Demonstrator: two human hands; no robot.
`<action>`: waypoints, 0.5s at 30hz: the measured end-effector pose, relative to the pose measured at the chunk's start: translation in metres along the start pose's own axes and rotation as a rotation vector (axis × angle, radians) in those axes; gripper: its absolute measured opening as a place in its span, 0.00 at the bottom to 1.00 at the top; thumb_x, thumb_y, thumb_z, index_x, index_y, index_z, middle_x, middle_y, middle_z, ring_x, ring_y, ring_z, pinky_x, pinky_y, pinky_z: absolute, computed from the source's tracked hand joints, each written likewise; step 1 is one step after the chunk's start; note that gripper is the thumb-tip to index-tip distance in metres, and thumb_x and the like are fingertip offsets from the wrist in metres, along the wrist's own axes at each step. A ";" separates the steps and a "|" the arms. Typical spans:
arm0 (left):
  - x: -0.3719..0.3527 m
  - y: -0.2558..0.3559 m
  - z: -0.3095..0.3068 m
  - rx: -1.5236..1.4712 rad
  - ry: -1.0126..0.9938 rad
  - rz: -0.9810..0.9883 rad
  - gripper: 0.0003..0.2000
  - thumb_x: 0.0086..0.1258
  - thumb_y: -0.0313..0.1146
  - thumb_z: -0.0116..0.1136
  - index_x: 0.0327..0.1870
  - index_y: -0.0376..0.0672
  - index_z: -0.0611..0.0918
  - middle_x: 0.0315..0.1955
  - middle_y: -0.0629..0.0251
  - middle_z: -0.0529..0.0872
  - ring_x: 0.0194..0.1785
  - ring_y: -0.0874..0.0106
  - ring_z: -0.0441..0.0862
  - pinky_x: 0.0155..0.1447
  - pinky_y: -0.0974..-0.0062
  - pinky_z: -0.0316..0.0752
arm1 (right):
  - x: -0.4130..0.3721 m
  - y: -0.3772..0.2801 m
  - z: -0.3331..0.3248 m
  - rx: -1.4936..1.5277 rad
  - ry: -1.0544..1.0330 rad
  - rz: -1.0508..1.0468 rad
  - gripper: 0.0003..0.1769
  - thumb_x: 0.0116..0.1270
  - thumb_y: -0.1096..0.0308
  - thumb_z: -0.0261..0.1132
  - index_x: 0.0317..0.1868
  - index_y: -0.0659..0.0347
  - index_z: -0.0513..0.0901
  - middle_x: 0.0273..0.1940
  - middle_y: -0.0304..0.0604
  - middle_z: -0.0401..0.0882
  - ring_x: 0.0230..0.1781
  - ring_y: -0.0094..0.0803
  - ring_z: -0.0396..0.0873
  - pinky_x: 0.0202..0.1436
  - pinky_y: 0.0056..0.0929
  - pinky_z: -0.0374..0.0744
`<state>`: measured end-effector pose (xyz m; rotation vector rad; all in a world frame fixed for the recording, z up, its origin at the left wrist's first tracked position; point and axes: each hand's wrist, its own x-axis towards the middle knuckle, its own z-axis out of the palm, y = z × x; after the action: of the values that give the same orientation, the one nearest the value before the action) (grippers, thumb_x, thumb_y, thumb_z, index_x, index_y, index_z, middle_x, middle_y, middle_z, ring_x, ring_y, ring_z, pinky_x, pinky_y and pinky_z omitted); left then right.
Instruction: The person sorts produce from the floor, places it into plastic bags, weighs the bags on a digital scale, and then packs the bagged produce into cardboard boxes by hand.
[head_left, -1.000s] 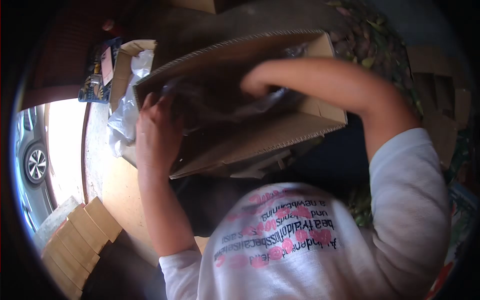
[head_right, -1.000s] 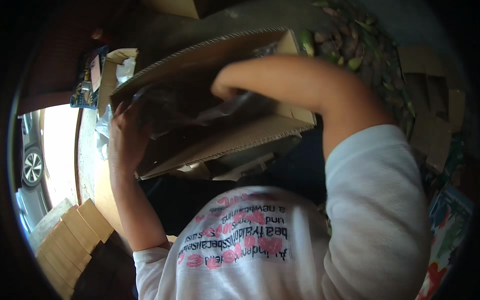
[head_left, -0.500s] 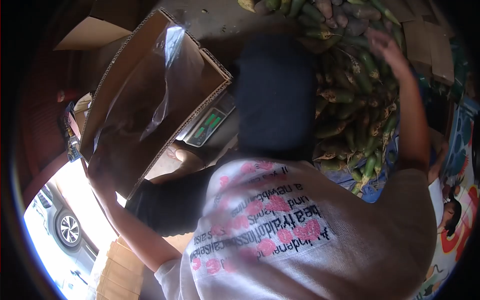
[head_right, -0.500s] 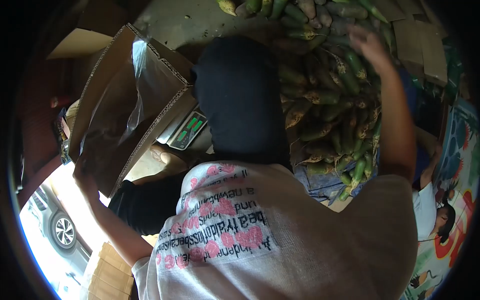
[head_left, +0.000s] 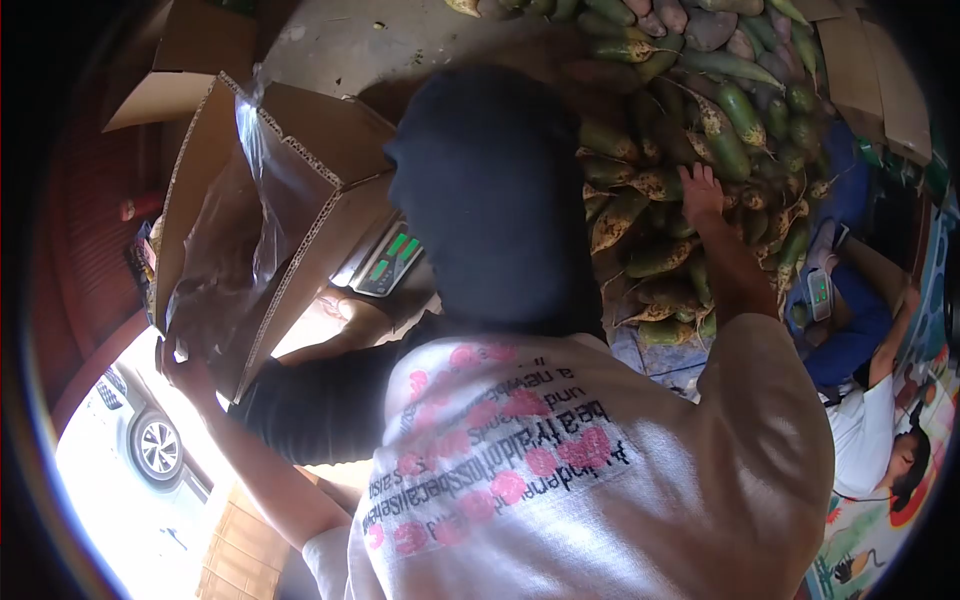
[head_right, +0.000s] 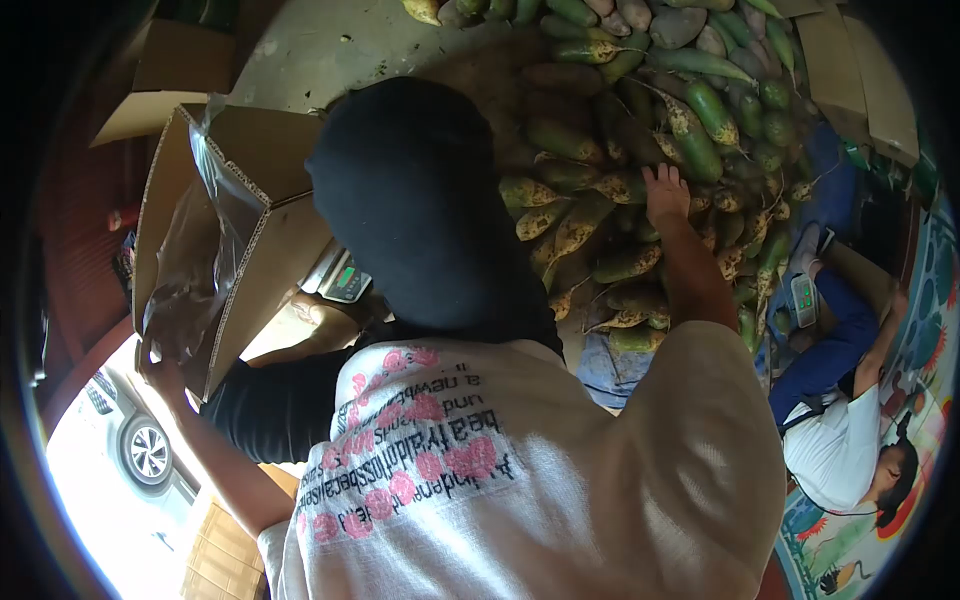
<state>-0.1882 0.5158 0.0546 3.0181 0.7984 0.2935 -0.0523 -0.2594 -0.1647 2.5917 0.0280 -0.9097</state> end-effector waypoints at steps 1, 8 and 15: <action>0.003 -0.004 0.000 -0.046 -0.031 -0.045 0.17 0.62 0.39 0.62 0.50 0.43 0.82 0.54 0.52 0.77 0.63 0.58 0.66 0.66 0.59 0.61 | 0.004 0.003 0.005 0.000 0.021 -0.016 0.39 0.52 0.73 0.69 0.66 0.50 0.63 0.65 0.45 0.57 0.67 0.43 0.54 0.67 0.40 0.62; -0.001 0.016 -0.018 -0.369 -0.125 -0.119 0.19 0.61 0.29 0.60 0.54 0.39 0.79 0.45 0.59 0.83 0.50 0.70 0.79 0.54 0.71 0.72 | 0.017 -0.019 -0.066 -0.252 -0.289 -0.109 0.44 0.48 0.58 0.73 0.66 0.52 0.64 0.63 0.48 0.61 0.66 0.43 0.57 0.66 0.43 0.62; -0.009 0.017 -0.033 -0.264 -0.108 -0.256 0.14 0.62 0.28 0.60 0.49 0.40 0.80 0.52 0.61 0.78 0.57 0.69 0.72 0.62 0.67 0.65 | 0.133 -0.100 -0.030 0.392 -0.060 -0.216 0.48 0.46 0.48 0.71 0.65 0.58 0.61 0.62 0.52 0.63 0.65 0.49 0.60 0.63 0.50 0.67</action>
<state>-0.1934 0.4954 0.0867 2.6283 1.0316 0.2101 0.0557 -0.1708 -0.2593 2.9622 0.1276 -1.1705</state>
